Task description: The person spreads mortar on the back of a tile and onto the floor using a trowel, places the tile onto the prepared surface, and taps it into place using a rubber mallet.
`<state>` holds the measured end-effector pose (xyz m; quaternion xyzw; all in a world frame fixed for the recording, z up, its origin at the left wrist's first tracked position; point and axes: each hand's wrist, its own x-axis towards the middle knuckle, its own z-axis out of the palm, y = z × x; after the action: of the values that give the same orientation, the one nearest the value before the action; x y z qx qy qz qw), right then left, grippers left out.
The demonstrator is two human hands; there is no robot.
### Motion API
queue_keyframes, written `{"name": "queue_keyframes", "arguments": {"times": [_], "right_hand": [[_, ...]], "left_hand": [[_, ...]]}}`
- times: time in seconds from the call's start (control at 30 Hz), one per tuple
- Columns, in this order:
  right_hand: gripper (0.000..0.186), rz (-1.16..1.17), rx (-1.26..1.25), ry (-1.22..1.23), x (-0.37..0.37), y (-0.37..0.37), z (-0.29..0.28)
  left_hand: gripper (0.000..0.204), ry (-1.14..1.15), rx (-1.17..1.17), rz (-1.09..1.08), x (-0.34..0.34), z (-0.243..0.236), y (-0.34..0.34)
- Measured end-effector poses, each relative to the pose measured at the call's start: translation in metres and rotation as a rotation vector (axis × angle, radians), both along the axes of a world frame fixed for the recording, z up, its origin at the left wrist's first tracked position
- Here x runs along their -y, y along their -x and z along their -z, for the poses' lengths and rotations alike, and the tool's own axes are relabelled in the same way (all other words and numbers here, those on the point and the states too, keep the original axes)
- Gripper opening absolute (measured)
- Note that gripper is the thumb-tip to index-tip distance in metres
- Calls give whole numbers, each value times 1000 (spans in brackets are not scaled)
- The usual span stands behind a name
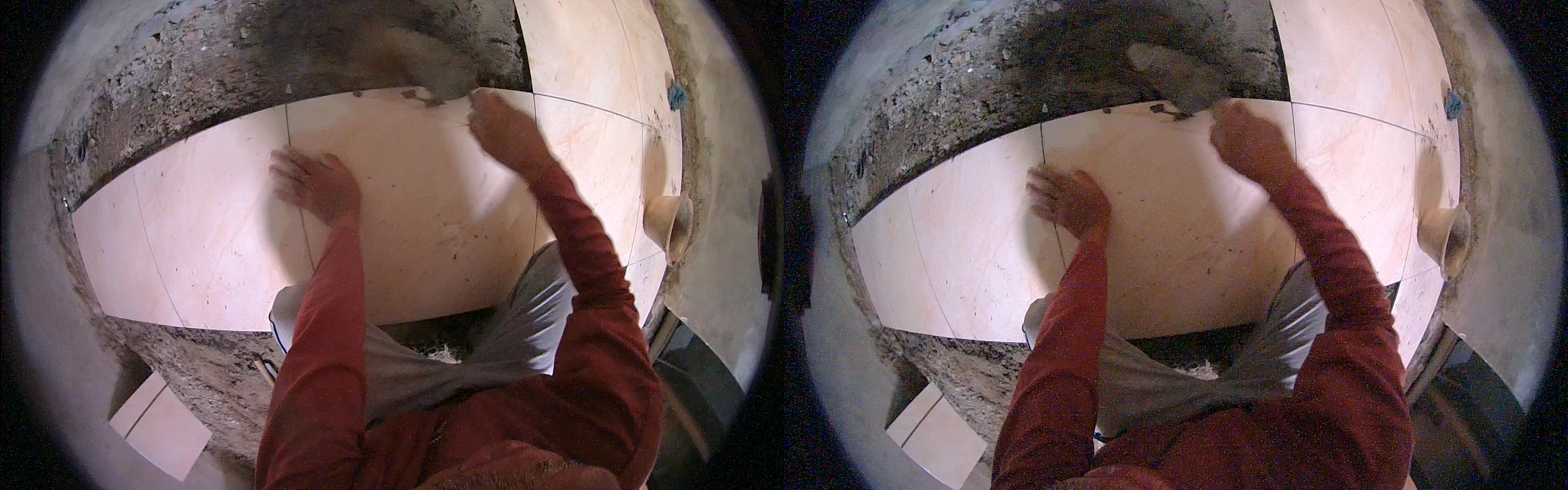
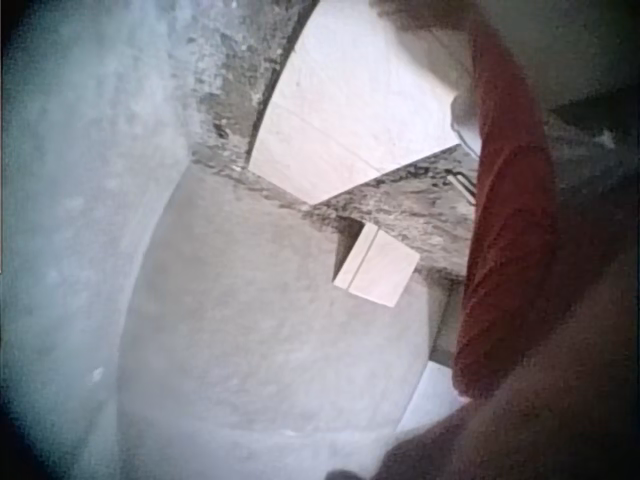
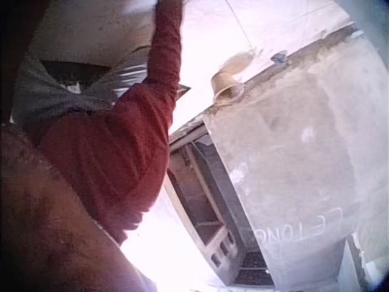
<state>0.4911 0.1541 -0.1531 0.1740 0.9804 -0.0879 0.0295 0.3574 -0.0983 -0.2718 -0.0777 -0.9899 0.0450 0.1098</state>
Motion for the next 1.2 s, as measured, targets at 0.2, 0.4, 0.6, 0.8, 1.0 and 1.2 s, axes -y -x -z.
{"name": "queue_keyframes", "arguments": {"times": [0.2,0.4,0.6,0.8,1.0,1.2], "right_hand": [[24,-31,206,-212,24,-19,26],[26,183,44,-168,-125,-64,27],[35,660,37,688,-103,-61,-45],[38,769,187,973,-111,-91,-42],[42,782,358,880,-108,-93,-64],[34,878,-292,1595,-32,-44,41]], "left_hand": [[69,35,-3,3,6,3,0],[68,-15,21,36,2,6,-1],[70,70,-2,10,6,3,-2],[71,43,63,1,-2,1,-2],[70,0,45,4,8,8,0],[68,-14,43,-7,5,-7,1]]}}
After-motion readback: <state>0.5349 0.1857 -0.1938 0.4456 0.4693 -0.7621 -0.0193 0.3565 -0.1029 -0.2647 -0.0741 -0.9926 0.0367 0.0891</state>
